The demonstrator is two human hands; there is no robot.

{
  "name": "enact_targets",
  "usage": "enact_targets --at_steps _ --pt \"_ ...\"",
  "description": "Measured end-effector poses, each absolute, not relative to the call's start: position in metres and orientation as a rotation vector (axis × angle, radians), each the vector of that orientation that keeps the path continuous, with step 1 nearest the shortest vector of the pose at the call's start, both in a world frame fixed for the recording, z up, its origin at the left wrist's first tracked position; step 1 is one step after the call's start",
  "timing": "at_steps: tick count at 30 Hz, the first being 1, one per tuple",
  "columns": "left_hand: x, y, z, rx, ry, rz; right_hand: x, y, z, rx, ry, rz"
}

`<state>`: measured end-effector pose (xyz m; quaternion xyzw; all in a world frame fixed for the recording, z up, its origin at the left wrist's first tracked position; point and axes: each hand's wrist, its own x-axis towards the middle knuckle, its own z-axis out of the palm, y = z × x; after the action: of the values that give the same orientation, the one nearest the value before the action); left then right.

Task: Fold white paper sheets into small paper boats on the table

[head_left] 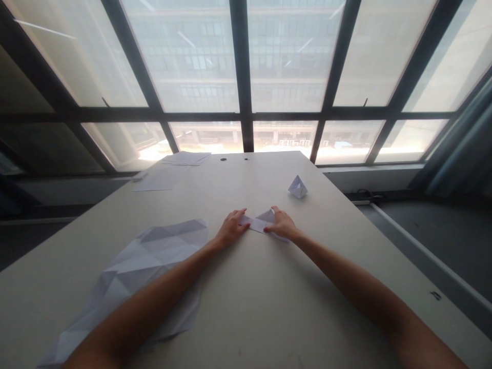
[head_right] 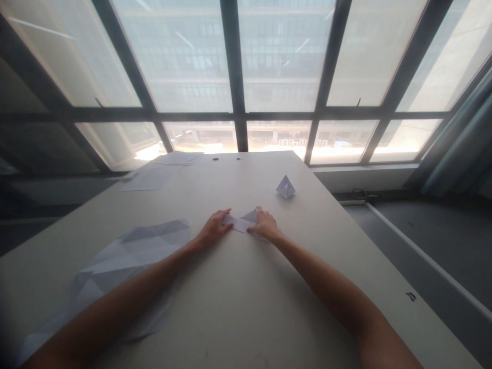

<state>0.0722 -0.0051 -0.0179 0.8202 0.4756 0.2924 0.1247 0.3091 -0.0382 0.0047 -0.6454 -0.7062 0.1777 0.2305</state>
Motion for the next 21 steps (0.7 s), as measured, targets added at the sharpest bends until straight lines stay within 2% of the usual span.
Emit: enact_targets --at_steps 5,11,21 --pt "0.072 0.002 -0.017 2.111 1.378 1.058 0.306 -0.035 -0.003 -1.569 -1.825 0.517" --pt "0.07 0.001 -0.006 1.546 1.167 1.327 0.311 -0.038 0.001 -1.288 -1.935 0.226" --pt "0.069 0.006 -0.006 1.452 1.193 1.204 0.327 -0.03 -0.003 -1.049 -2.107 0.137"
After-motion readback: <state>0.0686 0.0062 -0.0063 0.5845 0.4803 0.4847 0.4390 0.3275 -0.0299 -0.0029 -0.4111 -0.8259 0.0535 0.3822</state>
